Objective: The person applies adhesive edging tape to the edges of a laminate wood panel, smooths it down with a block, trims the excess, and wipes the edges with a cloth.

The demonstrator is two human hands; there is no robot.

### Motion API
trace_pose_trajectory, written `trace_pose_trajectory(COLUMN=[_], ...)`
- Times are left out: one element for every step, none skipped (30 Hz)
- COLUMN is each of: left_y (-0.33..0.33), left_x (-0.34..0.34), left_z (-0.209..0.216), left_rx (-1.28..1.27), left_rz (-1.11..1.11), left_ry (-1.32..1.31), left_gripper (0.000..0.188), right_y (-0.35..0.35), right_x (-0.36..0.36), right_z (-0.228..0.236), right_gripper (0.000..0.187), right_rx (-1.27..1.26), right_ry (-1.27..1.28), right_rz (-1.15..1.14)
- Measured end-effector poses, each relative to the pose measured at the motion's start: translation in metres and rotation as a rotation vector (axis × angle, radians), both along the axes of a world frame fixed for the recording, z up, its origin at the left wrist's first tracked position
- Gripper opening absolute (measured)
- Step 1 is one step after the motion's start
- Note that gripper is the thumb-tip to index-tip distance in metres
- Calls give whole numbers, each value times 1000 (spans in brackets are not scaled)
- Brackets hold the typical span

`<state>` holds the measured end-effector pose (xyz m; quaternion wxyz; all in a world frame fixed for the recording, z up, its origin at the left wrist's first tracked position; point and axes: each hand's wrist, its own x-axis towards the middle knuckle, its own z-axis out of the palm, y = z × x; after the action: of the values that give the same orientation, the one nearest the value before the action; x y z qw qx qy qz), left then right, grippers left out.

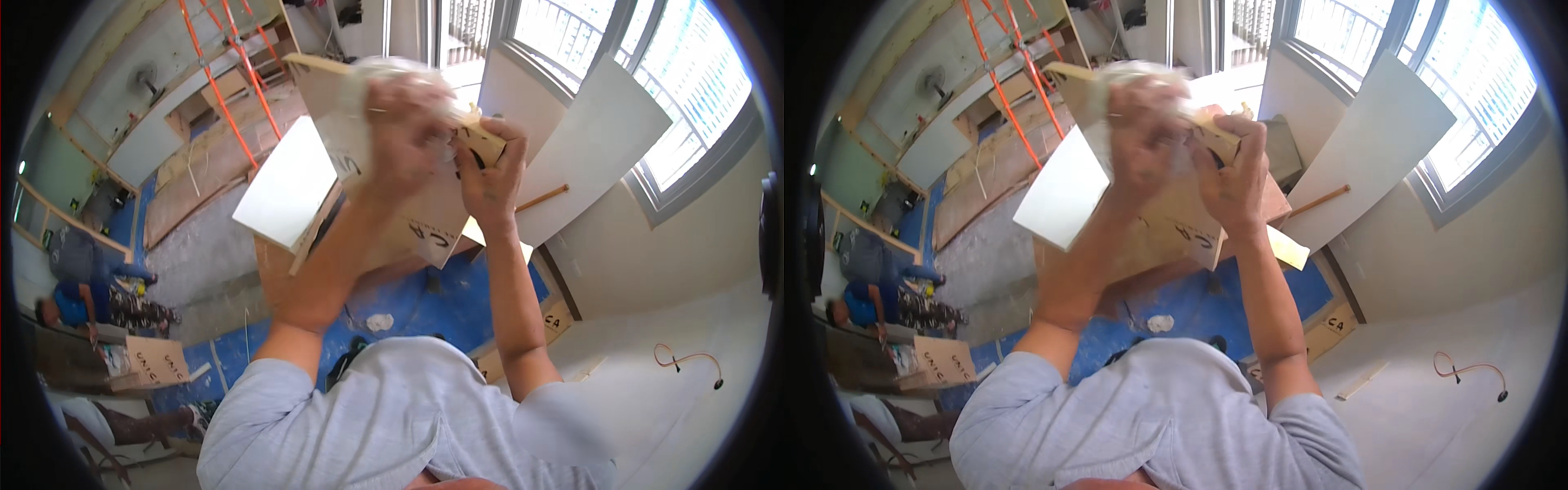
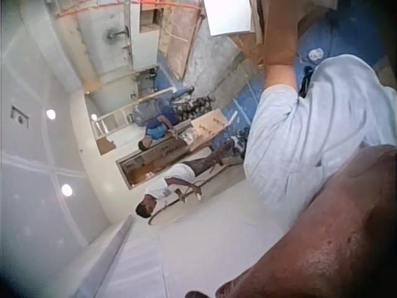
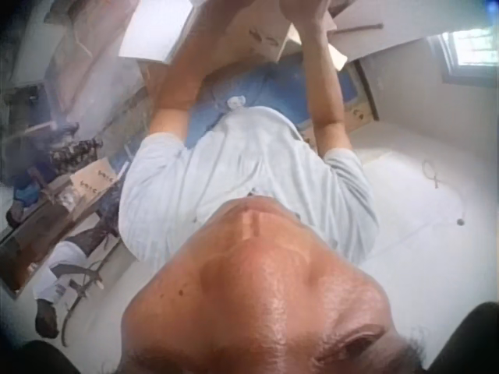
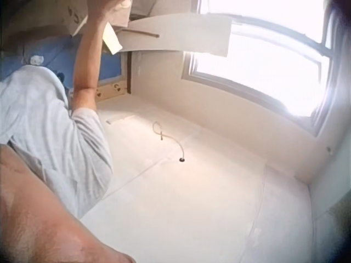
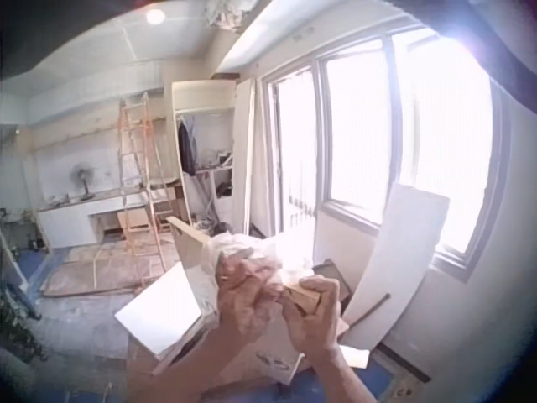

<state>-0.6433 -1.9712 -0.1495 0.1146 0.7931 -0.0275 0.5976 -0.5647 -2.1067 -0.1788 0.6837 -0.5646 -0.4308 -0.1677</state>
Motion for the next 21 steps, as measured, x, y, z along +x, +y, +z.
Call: trace_pose_trajectory(left_y=[-27,-23,-13,-6,8,26,56,88,108,123,120,109,80,44,11,-12,-25,-31,-31,-16,10], left_x=[-2,-2,-2,-7,-7,-12,-10,-12,-16,-20,-17,-13,-10,-7,1,5,0,-5,-7,-6,-9], left_z=[0,-1,0,-3,5,14,13,15,16,27,21,25,27,25,18,13,10,14,17,18,14], left_rx=[27,40,61,70,53,113,20,106,68,56,55,58,46,35,89,142,108,87,65,74,78], left_rz=[-41,-66,-93,-127,-154,-139,-330,-275,-190,-119,-92,-60,-172,-278,-228,-178,-217,-254,-290,-256,-224], left_ry=[30,32,27,52,59,78,42,-11,12,44,44,34,42,55,60,65,67,62,58,22,8], left_gripper=[30,29,29,28,27,28,26,21,17,24,18,12,12,12,16,20,18,17,15,14,12], right_y=[-3,-5,-6,-10,-10,-10,-6,-4,-4,-4,-2,0,-1,0,1,0,-4,-5,-8,-6,-6], right_x=[-1,-2,-3,-7,-6,-5,2,10,9,8,9,12,12,11,9,10,11,11,5,6,2], right_z=[-5,-3,0,-5,-10,-16,-13,-6,-2,-2,-2,1,1,-1,-3,-6,-15,-16,-16,-11,-12], right_gripper=[44,44,44,44,45,45,46,46,49,49,49,49,49,49,49,50,51,52,56,56,55], right_rx=[-14,-13,-4,-6,-12,-18,-10,-1,-27,-20,-12,1,-5,-8,-12,-24,-46,-57,-51,-40,-32], right_ry=[-23,-30,-45,-29,-17,5,-1,-21,16,15,13,1,-16,-30,-45,-31,-16,-9,-64,-39,8], right_rz=[-1,2,1,-4,19,41,63,85,70,70,71,75,64,60,57,14,-28,-68,-43,22,87])
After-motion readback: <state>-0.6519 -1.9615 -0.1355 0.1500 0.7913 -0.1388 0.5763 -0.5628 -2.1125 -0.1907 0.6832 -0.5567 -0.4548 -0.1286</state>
